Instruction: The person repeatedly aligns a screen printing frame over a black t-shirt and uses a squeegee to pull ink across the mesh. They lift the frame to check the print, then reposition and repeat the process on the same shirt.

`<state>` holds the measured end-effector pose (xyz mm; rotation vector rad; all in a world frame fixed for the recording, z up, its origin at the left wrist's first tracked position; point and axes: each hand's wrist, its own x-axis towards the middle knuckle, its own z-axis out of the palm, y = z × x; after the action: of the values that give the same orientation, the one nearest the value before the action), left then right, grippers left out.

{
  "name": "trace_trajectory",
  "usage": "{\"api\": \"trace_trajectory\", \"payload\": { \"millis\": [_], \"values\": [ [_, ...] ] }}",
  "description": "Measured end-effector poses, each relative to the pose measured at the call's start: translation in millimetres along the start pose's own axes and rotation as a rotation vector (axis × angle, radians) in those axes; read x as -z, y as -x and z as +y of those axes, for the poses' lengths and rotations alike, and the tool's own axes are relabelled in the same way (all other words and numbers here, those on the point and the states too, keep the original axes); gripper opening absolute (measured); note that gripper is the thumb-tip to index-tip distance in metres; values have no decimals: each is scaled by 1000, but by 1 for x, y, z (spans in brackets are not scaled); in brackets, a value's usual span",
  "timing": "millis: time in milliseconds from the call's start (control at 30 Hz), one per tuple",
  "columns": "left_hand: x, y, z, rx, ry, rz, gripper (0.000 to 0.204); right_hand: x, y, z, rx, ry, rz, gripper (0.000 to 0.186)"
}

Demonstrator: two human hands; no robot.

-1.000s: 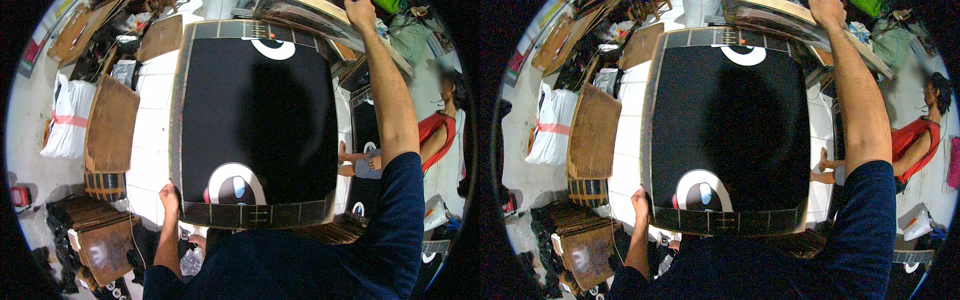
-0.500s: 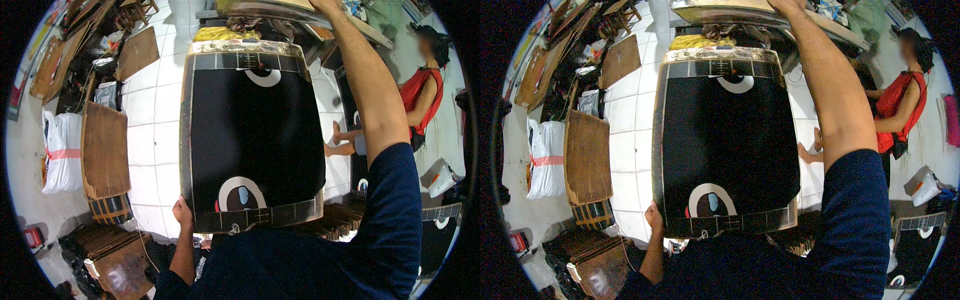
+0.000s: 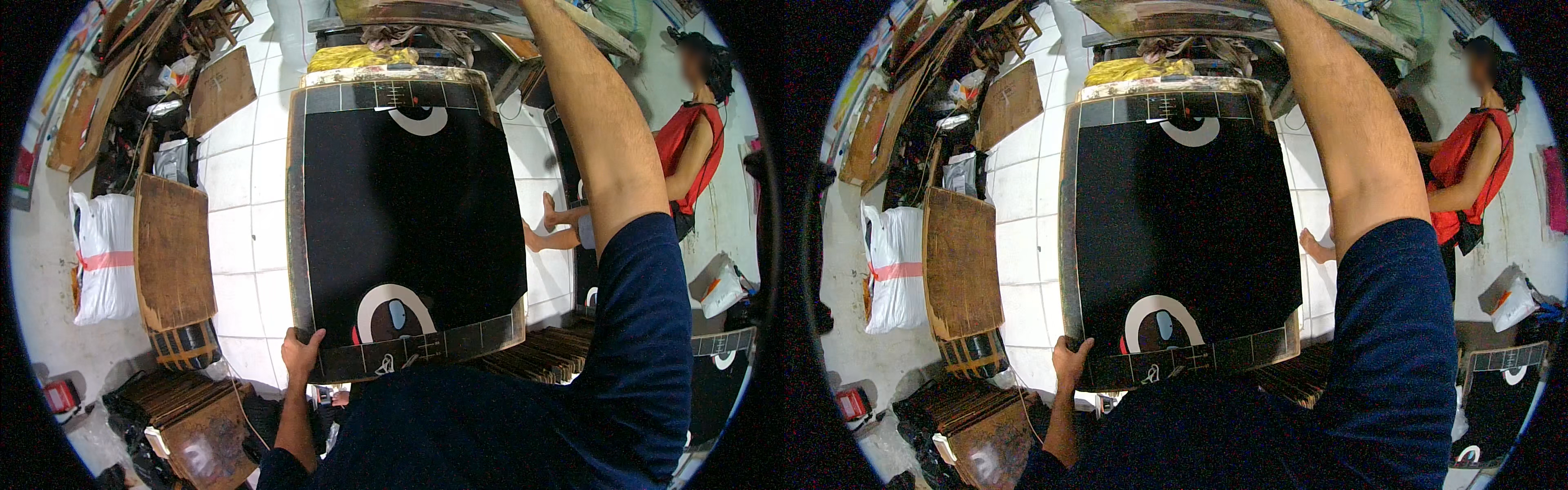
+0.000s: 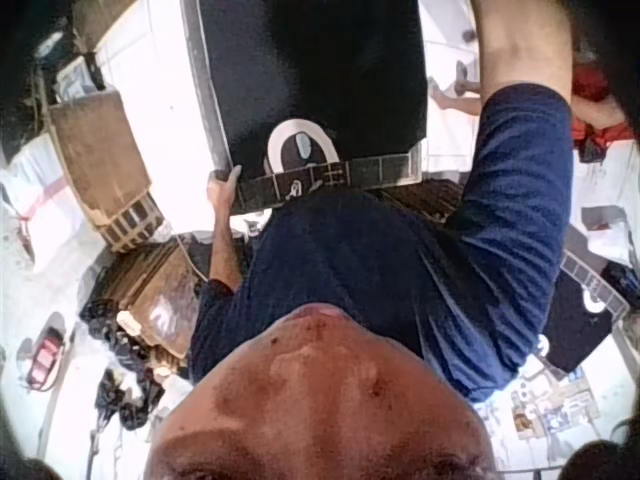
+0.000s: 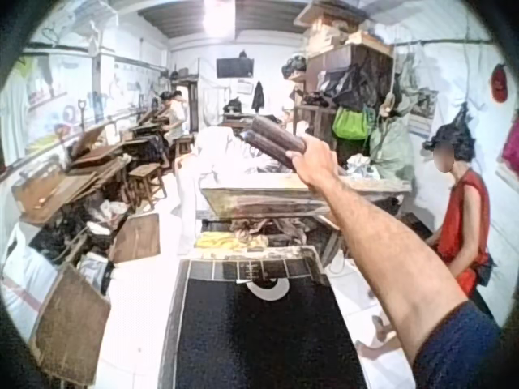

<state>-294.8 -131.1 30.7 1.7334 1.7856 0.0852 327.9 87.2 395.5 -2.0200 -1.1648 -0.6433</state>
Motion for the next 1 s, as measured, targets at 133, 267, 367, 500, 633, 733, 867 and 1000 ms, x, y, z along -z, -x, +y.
{"api": "trace_trajectory", "payload": {
  "millis": [133,267,367,500,633,733,867,1000],
  "values": [
    [0,-12,9,-2,-18,12,69,0,-7,1,-46,15,-29,42],
    [0,-26,22,60,-50,-8,70,-3,-11,1,-14,39,8,42],
    [1,-27,26,64,-34,12,73,-3,-15,2,18,15,-19,43],
    [3,-24,28,33,-33,30,77,-1,-19,1,5,-19,-18,47],
    [3,-24,29,43,-33,53,81,0,-22,-1,-8,6,-8,44],
    [2,-26,27,36,-12,62,83,0,-28,2,3,-23,-24,44],
    [-4,-33,19,119,-32,36,87,-4,-39,4,15,-9,2,50],
    [-23,-44,9,176,-81,17,89,-5,-48,-1,59,-16,57,50]
  ]
}}
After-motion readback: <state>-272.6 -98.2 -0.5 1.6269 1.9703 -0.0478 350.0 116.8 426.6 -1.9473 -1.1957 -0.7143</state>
